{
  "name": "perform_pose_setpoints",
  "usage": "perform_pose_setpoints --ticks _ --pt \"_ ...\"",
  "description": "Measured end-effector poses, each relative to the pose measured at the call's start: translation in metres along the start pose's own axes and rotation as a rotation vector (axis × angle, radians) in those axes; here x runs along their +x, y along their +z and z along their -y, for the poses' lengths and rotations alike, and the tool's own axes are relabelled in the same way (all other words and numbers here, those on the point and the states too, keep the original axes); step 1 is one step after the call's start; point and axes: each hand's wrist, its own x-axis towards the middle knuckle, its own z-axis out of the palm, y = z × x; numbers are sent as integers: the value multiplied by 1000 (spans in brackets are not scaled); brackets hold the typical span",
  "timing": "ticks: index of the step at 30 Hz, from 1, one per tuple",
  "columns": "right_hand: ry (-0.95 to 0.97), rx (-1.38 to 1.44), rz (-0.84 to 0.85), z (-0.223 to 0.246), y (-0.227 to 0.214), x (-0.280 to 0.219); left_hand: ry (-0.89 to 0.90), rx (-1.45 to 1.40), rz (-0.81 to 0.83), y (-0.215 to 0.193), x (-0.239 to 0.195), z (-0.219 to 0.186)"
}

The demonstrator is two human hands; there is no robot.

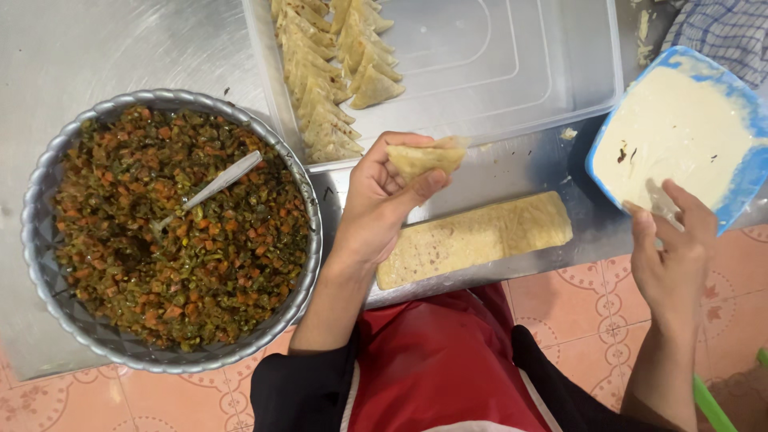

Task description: The person folds thin pastry sheets into cones, spoons a vegetable filling into each cone, and seals the edges with a white paste. The finished samosas are placed in a clear plastic tray.

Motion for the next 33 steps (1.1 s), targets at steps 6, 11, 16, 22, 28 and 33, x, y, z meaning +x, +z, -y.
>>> perform_pose_setpoints --ticks 6,11,16,22,28,33 --pt "520 867 -309 -24 -11 15 -28 42 -21 -5 -6 1" --pt "-193 1107 -59 32 -29 86 -73 35 0 2 -16 -2" --pt "-375 1297 318 135 -15 140 -78 -31 48 10 -30 -11" --pt "-423 1252 300 159 10 158 -77 -242 80 9 -40 -19" --pt "-133 1928 201 152 37 132 -100 -459 162 5 -40 -22" --pt "-171 1788 198 161 34 114 -108 -423 207 7 -45 -19"
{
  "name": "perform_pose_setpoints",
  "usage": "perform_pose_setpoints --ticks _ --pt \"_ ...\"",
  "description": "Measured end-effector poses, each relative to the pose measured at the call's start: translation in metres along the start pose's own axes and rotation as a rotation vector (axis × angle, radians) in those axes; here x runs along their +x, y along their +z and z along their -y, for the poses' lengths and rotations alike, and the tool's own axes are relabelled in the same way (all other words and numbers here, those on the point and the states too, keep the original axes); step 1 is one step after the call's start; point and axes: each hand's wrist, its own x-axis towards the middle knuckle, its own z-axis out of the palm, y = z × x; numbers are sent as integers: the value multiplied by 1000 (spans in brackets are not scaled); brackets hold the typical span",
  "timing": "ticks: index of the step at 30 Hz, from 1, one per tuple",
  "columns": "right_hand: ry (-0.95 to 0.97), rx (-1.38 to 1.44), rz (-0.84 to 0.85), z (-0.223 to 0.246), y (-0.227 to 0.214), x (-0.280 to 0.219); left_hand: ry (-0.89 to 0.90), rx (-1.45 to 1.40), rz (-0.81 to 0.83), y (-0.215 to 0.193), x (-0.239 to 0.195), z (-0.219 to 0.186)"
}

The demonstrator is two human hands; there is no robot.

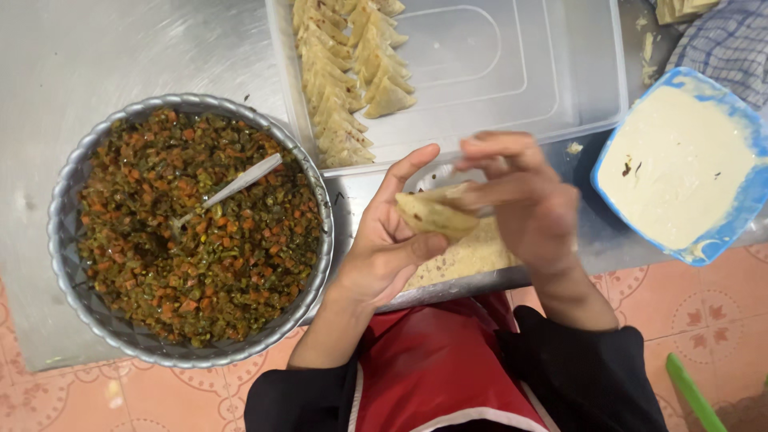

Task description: The person folds thin pastry sheets into cones, spoons a vegetable filling into each cone, and seals the edges with a white paste. The finished samosas are placed in a clear plastic tray.

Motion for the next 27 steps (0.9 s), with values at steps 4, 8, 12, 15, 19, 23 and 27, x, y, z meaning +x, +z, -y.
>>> perform_pose_setpoints --ticks 4,8,12,15,19,23,27 --pt "-111 -355 -9 -8 19 6 35 -165 68 5 -2 -2" --pt "-197 -724 -132 -7 48 -13 45 -199 -11 5 3 -1" --pt "-182 -1082 -68 1 75 -38 99 -164 -121 7 10 -3" --pt "-189 -1067 6 5 74 -43 144 -107 -175 10 8 -6" --pt "-195 -935 -224 21 29 -33 222 1 -118 9 2 -4" --pt "-43 -1449 -457 47 -36 -31 229 128 -39 9 -7 -5" --pt "253 -2027 -356 63 -94 -66 241 289 6 5 -16 -9"
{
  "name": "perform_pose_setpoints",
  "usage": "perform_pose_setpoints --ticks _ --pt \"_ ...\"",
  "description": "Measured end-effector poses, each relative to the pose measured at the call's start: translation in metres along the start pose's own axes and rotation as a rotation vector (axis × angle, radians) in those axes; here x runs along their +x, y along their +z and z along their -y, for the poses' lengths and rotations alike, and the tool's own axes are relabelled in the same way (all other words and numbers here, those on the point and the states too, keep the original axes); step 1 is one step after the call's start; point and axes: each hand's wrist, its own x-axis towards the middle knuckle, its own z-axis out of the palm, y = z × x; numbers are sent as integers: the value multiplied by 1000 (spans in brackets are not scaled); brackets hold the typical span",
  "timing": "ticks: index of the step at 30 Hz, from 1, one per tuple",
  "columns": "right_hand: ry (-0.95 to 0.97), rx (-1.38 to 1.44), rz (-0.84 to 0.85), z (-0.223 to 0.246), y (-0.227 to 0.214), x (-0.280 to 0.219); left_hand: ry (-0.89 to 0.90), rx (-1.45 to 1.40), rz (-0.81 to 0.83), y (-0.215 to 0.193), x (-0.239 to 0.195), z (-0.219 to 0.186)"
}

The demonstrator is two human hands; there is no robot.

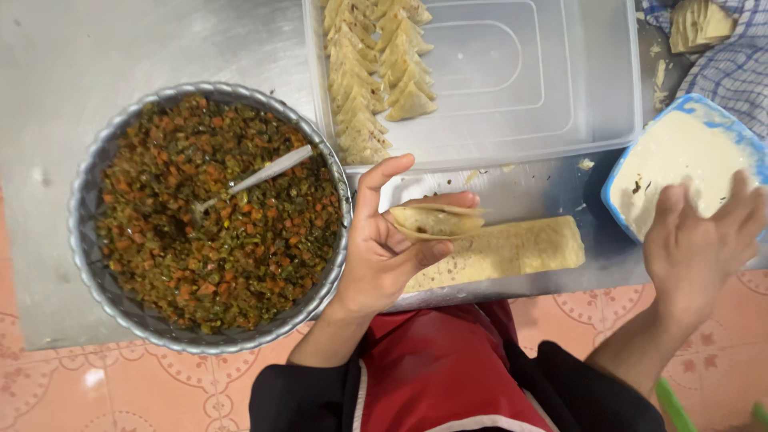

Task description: The person folds thin pastry sheets into cones, spoons a vegetable filling into each cone, and seals the edges with a white paste. The finished samosas are placed in a clear plastic tray.

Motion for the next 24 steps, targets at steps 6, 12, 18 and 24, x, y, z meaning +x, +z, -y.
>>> perform_pose_setpoints --ticks 6,12,18,24 --pt "367 339 -160 -39 35 -32 -41 57 17 -1 -4 5" --pt "125 1373 -181 -5 1 -1 -59 203 6 7 -6 6" --pt "-493 1545 363 100 -27 16 -164 274 42 21 -4 7" --pt "-615 1388 365 131 -30 25 -198 236 -2 13 1 5"
